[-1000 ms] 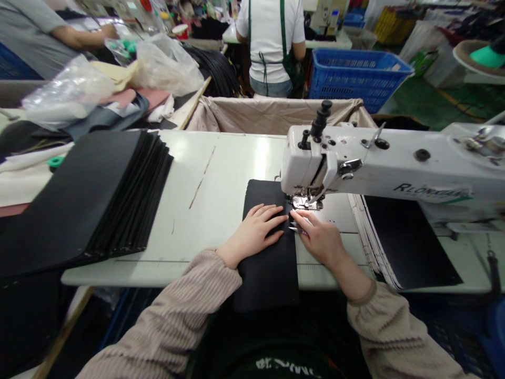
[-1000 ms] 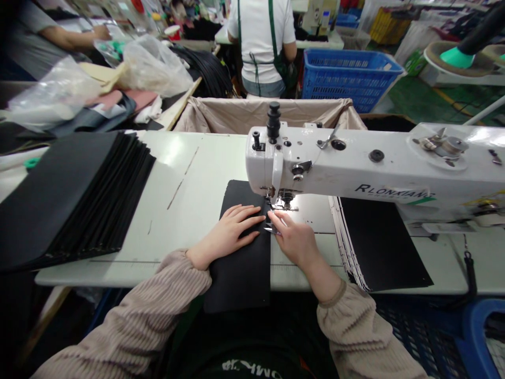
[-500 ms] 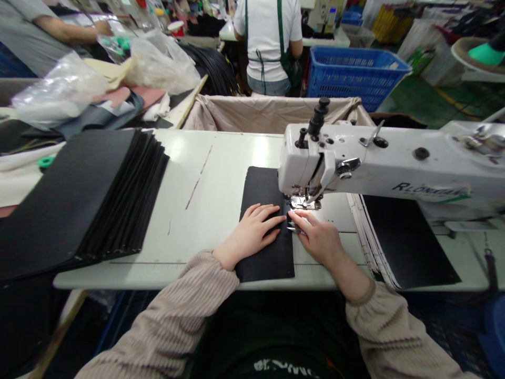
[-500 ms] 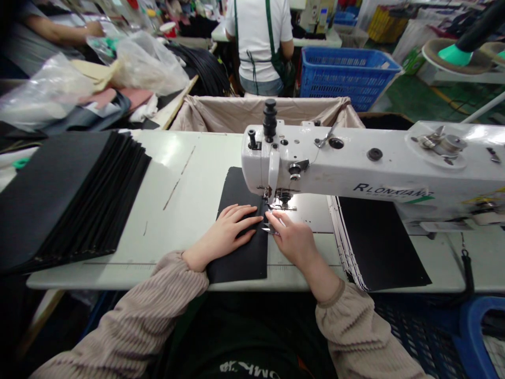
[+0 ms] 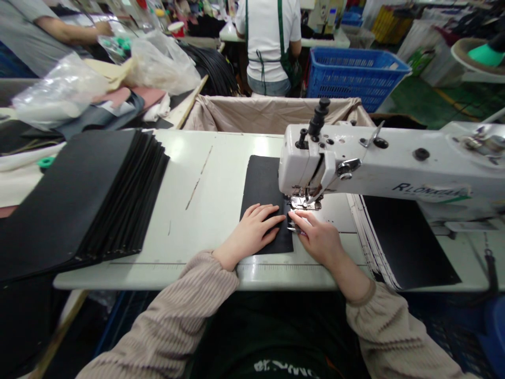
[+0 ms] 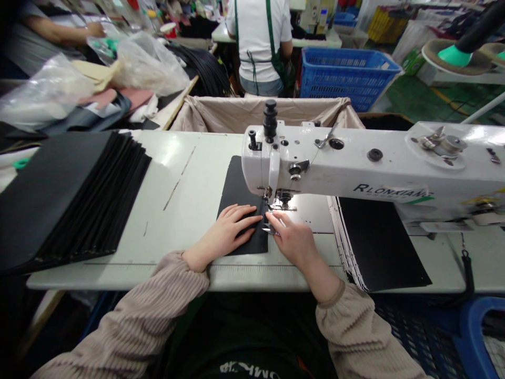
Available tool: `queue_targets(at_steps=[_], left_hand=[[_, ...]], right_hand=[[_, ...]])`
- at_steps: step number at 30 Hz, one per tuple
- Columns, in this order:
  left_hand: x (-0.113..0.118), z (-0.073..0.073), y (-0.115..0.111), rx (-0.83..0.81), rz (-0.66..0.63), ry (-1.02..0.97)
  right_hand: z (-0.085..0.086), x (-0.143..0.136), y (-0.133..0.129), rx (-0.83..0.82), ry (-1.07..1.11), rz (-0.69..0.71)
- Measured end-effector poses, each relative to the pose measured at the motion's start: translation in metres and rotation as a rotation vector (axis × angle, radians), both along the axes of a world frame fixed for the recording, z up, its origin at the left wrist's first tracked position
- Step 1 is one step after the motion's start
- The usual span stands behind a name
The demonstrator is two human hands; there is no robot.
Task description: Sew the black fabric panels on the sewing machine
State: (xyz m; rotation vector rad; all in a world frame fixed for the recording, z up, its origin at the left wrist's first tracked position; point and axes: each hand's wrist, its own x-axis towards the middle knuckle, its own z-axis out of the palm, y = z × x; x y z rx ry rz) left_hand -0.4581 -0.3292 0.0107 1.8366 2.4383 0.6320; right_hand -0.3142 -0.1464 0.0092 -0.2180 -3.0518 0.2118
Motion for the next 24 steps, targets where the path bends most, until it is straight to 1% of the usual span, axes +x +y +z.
queue_targets(at_steps=[14,24], left_hand=[[0.0005,-0.0006,0.0002,0.018,0.016,-0.007],[0.0007,-0.0028,0.001,0.029,0.033,-0.015]], right_hand=[[-0.0022,0.0002,-0.0002,0.017,0.014,-0.007],[-0.0001,0.0006,-0.0007,0.015,0.009,-0.01]])
